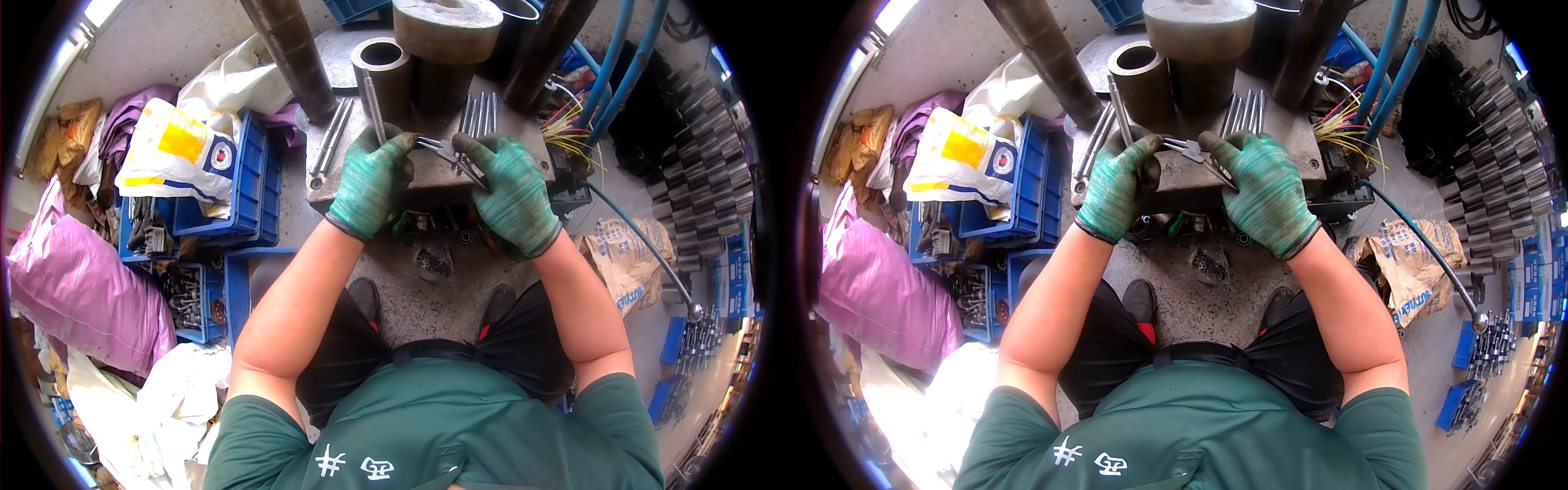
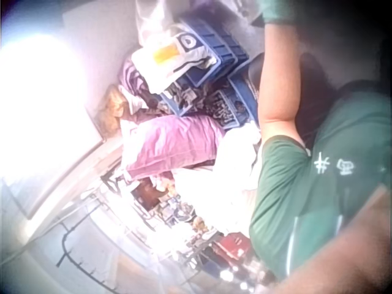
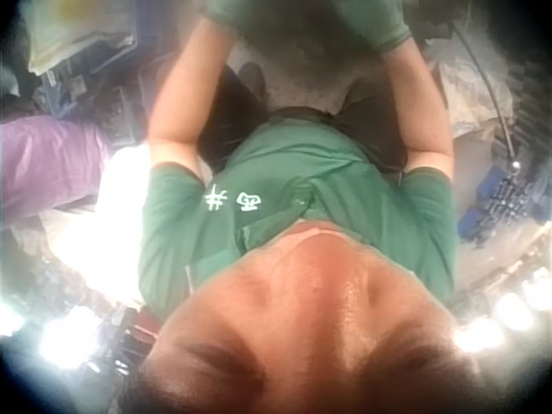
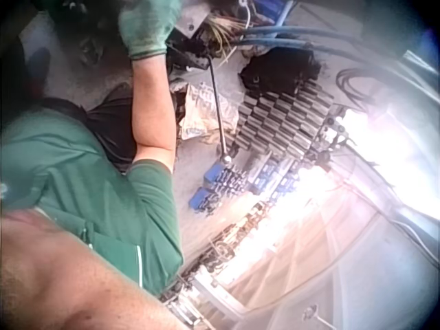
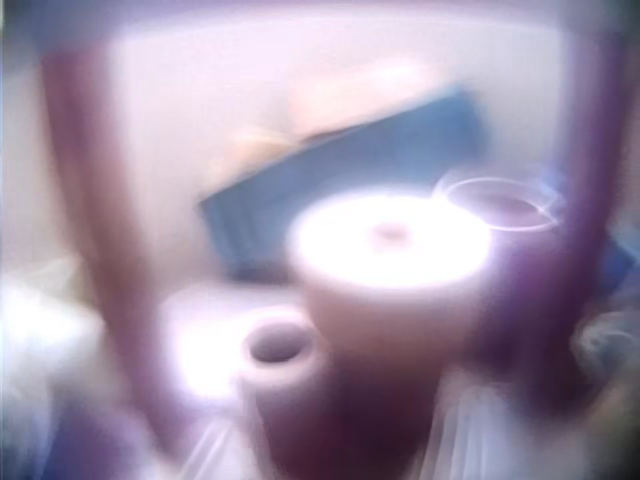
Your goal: The person installs clips onto metal rods using pliers, sets the finished rods aside on a stand, and retrieves more metal rods from a container.
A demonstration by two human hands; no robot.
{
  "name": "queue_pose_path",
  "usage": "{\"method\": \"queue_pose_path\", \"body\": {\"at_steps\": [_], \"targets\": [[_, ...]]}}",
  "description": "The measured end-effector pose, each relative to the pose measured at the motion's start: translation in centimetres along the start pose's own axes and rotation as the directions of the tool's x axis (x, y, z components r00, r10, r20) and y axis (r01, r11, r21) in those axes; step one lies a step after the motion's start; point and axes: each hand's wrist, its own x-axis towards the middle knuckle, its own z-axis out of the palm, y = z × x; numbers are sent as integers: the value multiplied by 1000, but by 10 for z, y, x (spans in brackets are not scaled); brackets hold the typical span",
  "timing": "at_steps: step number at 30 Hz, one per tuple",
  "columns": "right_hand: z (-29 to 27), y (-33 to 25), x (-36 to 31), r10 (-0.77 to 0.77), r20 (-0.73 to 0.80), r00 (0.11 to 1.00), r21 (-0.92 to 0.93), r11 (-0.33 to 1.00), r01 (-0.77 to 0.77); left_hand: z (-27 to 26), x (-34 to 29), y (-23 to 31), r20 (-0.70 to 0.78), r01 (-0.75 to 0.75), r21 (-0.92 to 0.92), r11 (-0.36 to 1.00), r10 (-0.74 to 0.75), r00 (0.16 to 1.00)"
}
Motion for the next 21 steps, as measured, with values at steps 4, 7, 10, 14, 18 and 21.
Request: {"method": "queue_pose_path", "body": {"at_steps": [4,7,10,14,18,21], "targets": [[-6,10,-3,203,141,969,218,948,-231,7,-5,9,21,-83,140,987,81,997],[-16,18,-2,306,167,937,338,875,-346,-2,-5,10,69,-165,392,905,151,986],[-26,23,1,387,216,896,292,850,-438,-7,-5,11,116,-199,487,850,163,980],[-26,34,-3,385,159,909,326,849,-416,-6,-4,5,145,-283,515,809,243,959],[-35,30,2,378,266,887,363,813,-455,-12,0,-2,178,-348,580,737,302,936],[-42,36,-2,361,406,840,372,774,-512,-12,-2,3,241,-382,651,656,299,923]]}}
